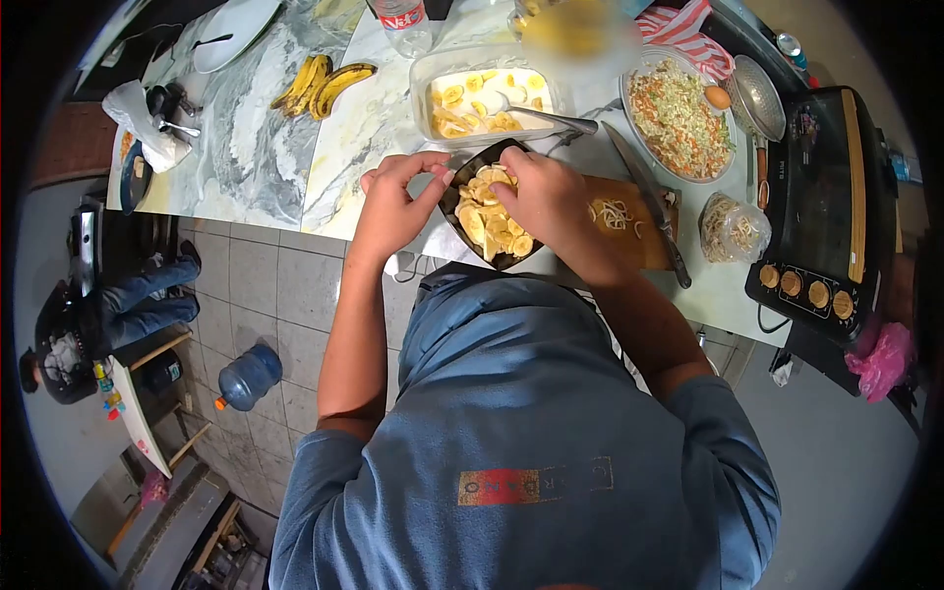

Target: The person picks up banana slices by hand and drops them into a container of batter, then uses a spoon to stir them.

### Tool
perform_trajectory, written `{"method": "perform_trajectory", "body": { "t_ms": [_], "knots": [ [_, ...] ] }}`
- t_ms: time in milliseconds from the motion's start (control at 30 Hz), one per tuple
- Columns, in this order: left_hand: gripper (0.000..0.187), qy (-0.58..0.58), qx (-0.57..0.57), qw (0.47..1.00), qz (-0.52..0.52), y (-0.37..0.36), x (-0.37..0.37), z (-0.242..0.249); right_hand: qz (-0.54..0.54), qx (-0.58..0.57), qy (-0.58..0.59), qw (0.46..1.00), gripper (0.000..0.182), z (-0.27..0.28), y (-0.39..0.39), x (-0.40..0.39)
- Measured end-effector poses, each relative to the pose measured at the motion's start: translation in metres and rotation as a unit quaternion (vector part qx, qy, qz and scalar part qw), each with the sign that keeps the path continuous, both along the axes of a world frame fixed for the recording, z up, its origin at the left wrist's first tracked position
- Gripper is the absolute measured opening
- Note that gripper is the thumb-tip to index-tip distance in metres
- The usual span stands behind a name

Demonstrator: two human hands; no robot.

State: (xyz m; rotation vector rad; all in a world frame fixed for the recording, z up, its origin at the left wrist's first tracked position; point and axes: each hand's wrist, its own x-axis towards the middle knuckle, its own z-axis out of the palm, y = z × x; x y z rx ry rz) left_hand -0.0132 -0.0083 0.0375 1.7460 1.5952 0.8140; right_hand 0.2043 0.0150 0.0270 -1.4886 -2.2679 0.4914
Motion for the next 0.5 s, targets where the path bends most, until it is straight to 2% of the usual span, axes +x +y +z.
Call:
{"method": "perform_trajectory", "body": {
  "t_ms": [267, 333, 500],
  "knots": [
    [0.023, 0.001, -0.013, 1.000, 0.017, -0.0074, -0.0058, 0.0015, -0.005, 0.016, -0.004, 1.000, 0.035, -0.0030, -0.0013, -0.0049],
    [0.024, 0.061, 0.028, 0.998, 0.004, -0.0077, -0.0069, 0.0031, -0.015, 0.020, -0.002, 1.000, 0.035, -0.0035, -0.0010, -0.0057],
    [0.025, 0.045, 0.020, 0.999, 0.008, -0.0084, -0.0098, 0.0040, -0.028, 0.017, -0.006, 0.999, 0.033, -0.0075, -0.0013, -0.0082]
  ]
}}
